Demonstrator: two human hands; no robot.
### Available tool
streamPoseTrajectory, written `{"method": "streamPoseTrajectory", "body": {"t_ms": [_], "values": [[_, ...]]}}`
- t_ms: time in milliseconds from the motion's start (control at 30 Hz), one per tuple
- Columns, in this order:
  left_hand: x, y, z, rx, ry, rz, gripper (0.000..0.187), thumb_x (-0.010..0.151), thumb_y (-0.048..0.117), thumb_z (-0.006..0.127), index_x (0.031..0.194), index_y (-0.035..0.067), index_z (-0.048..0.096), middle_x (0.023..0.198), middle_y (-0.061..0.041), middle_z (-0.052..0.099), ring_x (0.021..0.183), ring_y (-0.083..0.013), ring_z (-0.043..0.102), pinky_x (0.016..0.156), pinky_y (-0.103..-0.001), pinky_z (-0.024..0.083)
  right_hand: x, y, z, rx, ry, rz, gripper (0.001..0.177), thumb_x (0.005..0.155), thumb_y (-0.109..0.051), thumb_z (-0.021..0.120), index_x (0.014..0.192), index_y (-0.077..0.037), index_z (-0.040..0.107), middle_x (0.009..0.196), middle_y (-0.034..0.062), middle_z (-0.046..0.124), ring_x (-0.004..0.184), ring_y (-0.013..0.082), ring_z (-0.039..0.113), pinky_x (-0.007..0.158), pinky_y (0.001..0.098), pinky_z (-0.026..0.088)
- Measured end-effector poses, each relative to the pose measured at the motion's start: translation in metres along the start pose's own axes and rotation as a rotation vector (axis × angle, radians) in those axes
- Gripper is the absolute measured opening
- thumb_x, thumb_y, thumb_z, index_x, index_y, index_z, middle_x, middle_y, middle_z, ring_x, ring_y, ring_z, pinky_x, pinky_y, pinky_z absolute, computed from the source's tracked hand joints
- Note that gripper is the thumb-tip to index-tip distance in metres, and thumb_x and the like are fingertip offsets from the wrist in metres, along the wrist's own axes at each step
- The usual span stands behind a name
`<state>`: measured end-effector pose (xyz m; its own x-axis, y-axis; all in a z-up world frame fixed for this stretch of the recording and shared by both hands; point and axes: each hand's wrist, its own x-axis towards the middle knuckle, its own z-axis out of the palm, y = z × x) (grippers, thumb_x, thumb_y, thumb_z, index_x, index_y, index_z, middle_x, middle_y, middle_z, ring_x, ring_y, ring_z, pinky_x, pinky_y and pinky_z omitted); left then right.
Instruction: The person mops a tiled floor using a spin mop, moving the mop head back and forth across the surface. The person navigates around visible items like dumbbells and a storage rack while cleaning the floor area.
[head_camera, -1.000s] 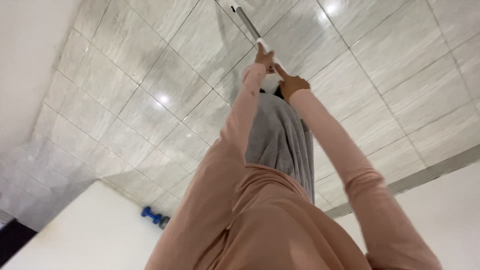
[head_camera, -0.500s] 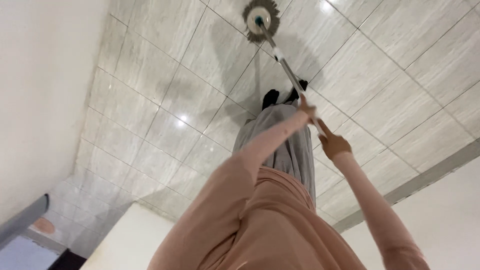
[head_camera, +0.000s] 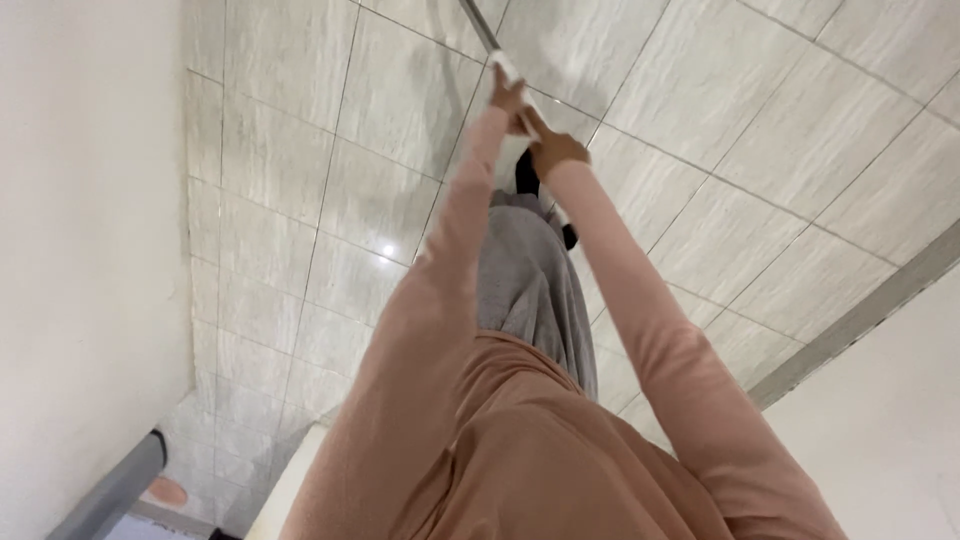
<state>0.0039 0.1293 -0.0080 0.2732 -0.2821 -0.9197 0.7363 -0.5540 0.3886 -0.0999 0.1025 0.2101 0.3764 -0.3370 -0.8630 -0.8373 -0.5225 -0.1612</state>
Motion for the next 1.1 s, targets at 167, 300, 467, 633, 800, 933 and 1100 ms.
{"method": "streamPoseTrajectory", "body": {"t_ms": [167,300,467,633,800,933,1100], "values": [[-0.126,-0.102,0.104,-0.328,-0.195,-0.427,0.133,0.068,0.092,0.009,0.161,-0.002,0.023,0.150,-0.033,0.040,0.129,-0.0510,0.046,0.105,-0.062,0.037,-0.119,0.119,0.062,-0.034,-0.013,0.096,0.060,0.113,-0.038,0.031,0.162,-0.053,0.001,0.122,0.0297,0.068,0.117,0.0475,0.066,0.099,0.0558,0.052],[-0.159,-0.244,0.176,-0.296,-0.265,-0.546,0.077,0.108,0.040,0.029,0.139,0.068,-0.035,0.171,-0.015,-0.009,0.152,-0.0527,0.018,0.113,-0.076,0.025,-0.208,0.191,0.116,0.000,-0.119,0.257,0.061,0.111,-0.044,0.027,0.160,-0.058,-0.005,0.125,0.0278,0.068,0.123,0.0451,0.064,0.105,0.0523,0.050],[-0.196,-0.321,0.192,0.039,-0.456,-0.237,0.102,0.101,0.032,0.053,0.144,0.060,-0.034,0.156,-0.042,0.024,0.102,-0.0685,0.057,0.075,-0.079,0.053,-0.248,0.244,0.171,-0.022,-0.077,0.322,0.061,0.109,-0.047,0.027,0.160,-0.060,-0.003,0.118,0.0250,0.074,0.111,0.0441,0.071,0.099,0.0513,0.056],[-0.224,-0.266,0.132,0.157,-0.506,-0.075,0.108,0.099,0.035,0.059,0.151,0.050,-0.034,0.167,-0.026,-0.006,0.134,-0.0607,0.036,0.092,-0.073,0.049,-0.221,0.214,0.190,0.040,-0.024,0.304,0.061,0.108,-0.048,0.030,0.159,-0.061,-0.002,0.117,0.0240,0.073,0.112,0.0438,0.071,0.098,0.0508,0.056],[-0.077,-0.229,0.073,0.391,-0.309,0.004,0.094,0.102,0.034,0.058,0.162,0.042,-0.014,0.168,-0.027,0.011,0.137,-0.0601,0.040,0.096,-0.070,0.052,-0.151,0.134,0.160,0.289,0.008,0.233,0.061,0.110,-0.033,0.030,0.164,-0.049,0.007,0.118,0.0283,0.072,0.109,0.0469,0.071,0.093,0.0551,0.056],[-0.027,-0.116,0.013,0.553,-0.108,0.185,0.094,0.093,0.052,0.069,0.164,0.038,0.010,0.144,-0.027,0.055,0.117,-0.0485,0.064,0.092,-0.060,0.059,-0.043,0.071,0.134,0.356,0.165,0.139,0.064,0.109,-0.032,0.034,0.166,-0.045,0.007,0.110,0.0245,0.072,0.098,0.0428,0.073,0.085,0.0552,0.057],[-0.034,-0.017,-0.019,0.324,-0.222,0.162,0.097,0.092,0.034,0.081,0.161,0.040,0.014,0.119,-0.026,0.069,0.091,-0.0436,0.077,0.076,-0.057,0.070,0.023,0.031,0.083,0.322,0.310,0.097,0.060,0.107,-0.037,0.040,0.161,-0.048,0.015,0.108,0.0199,0.074,0.101,0.0414,0.074,0.084,0.0545,0.058]]}}
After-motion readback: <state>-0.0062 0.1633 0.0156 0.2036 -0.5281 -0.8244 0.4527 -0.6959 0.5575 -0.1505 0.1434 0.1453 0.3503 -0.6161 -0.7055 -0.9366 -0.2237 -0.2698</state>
